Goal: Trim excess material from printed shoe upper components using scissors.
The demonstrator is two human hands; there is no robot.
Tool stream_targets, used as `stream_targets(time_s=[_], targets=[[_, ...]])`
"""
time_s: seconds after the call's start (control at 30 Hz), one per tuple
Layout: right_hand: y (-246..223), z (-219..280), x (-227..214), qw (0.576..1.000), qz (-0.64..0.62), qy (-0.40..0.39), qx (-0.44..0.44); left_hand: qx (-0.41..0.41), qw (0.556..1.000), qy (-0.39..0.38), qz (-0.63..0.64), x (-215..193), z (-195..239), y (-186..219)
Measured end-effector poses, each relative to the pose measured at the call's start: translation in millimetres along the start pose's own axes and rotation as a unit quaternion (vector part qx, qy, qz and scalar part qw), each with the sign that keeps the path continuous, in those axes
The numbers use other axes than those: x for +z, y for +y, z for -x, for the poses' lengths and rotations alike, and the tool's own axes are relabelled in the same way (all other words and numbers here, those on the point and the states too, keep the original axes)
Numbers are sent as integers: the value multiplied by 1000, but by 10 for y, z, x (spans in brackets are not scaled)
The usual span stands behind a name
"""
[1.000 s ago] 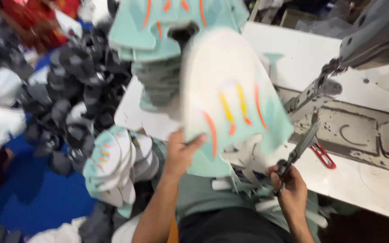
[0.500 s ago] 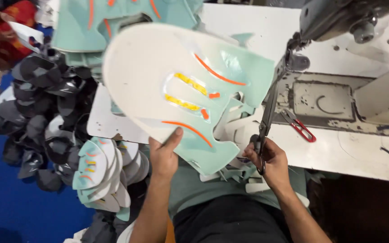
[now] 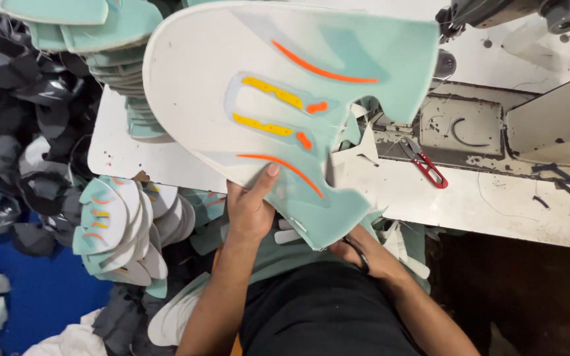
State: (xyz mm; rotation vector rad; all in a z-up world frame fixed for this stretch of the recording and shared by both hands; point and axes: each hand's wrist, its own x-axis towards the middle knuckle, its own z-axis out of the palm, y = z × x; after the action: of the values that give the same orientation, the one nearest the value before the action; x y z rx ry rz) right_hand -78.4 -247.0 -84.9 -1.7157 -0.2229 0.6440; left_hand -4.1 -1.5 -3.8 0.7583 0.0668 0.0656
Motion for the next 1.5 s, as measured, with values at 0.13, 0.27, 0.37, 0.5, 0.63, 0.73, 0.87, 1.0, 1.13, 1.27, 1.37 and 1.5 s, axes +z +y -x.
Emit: stream_targets(time_s=[0.13, 0.27, 0.37, 0.5, 0.63, 0.73, 0.87, 1.0, 1.13, 1.27, 1.37, 1.5], targets=[[198, -156, 11, 996, 20, 2, -85, 8, 998, -21, -55, -98, 15, -15], [390, -151, 84, 998, 0, 48, -36, 9, 997, -23, -71, -223, 54, -95], [392, -180, 167, 989, -38, 53, -135, -1, 999, -21, -45, -201, 72, -129], [458, -215, 159, 992, -20, 120, -42, -18, 1000, -20, -12, -161, 63, -100], [-289, -247, 115, 983, -148, 104, 32, -37, 998, -29, -38, -181, 125, -231], [-552, -280, 150, 991, -60, 98, -68, -50, 997, -32, -47, -224, 139, -311], [189, -263, 6, 992, -22, 102, -78, -51, 998, -29, -32, -155, 81, -249], [-351, -236, -49, 991, -26, 129, -7, -69, 995, -40, -64, -264, 77, -227], [-663, -203, -86, 990, -110, 79, -48, -85, 982, -80, -148, -269, 56, -123], [-380, -131, -124, 987, -134, 88, -22, -92, 982, -87, -138, -306, -15, -63], [-598, -100, -178, 992, -84, 81, -54, -98, 980, -103, -140, -345, -134, 59], [-824, -52, -221, 993, -106, 48, 38, -126, 958, -156, -203, -398, -245, 183]])
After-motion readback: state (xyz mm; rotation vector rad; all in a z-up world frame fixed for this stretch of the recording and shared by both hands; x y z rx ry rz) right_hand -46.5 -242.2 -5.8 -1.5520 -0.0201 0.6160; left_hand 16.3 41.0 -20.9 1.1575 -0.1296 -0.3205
